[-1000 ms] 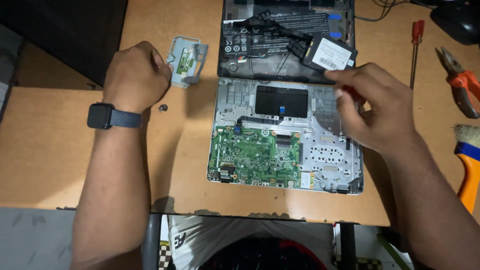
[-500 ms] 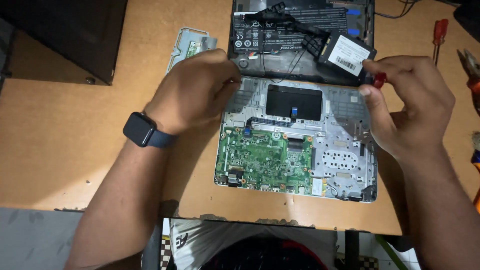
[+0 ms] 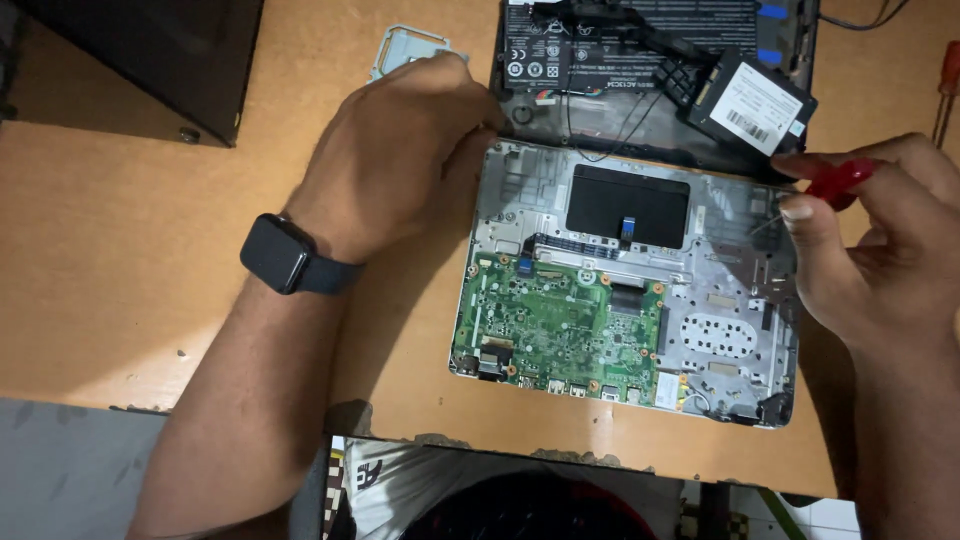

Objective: Using a screwdriver to remove screws and then extracting the motherboard from a laptop chassis.

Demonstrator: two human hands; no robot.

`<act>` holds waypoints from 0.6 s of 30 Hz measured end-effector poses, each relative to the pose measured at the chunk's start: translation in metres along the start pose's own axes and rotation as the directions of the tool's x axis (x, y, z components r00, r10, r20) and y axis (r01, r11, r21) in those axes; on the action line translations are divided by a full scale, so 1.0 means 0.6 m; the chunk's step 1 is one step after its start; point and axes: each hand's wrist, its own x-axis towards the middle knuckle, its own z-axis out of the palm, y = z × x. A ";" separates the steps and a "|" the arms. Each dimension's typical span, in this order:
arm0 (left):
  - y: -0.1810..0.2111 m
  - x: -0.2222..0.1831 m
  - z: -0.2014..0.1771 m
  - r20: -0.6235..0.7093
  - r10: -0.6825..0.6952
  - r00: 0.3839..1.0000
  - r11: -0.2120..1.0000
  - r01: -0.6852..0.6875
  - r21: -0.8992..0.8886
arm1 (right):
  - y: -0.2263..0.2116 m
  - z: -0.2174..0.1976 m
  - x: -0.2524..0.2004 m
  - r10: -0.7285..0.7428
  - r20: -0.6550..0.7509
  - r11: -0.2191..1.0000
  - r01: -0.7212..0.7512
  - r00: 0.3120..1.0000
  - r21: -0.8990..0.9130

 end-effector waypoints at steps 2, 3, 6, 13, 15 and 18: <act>0.000 -0.001 0.001 0.012 -0.009 1.000 1.000 0.009 0.018 | -0.005 0.001 0.002 0.000 -0.006 0.999 0.000 1.000 0.041; 0.000 -0.001 0.003 0.027 -0.017 0.999 0.999 0.016 0.033 | -0.008 0.000 0.001 0.004 -0.012 0.997 -0.003 1.000 0.083; 0.000 -0.002 0.002 0.026 0.002 1.000 1.000 -0.003 0.031 | -0.026 -0.007 0.006 0.039 0.012 0.999 -0.040 0.999 0.036; -0.004 0.001 0.009 0.061 -0.001 0.998 0.999 -0.001 0.039 | -0.023 -0.009 0.011 0.047 0.079 0.995 -0.054 0.996 0.085; -0.007 -0.001 0.013 0.074 0.009 0.997 0.999 -0.012 0.042 | -0.028 -0.009 0.012 0.028 0.069 0.995 -0.034 0.997 0.093; -0.007 -0.001 0.017 0.092 -0.004 0.996 0.999 0.000 0.037 | -0.030 -0.007 0.009 0.029 0.034 0.993 -0.032 0.999 0.110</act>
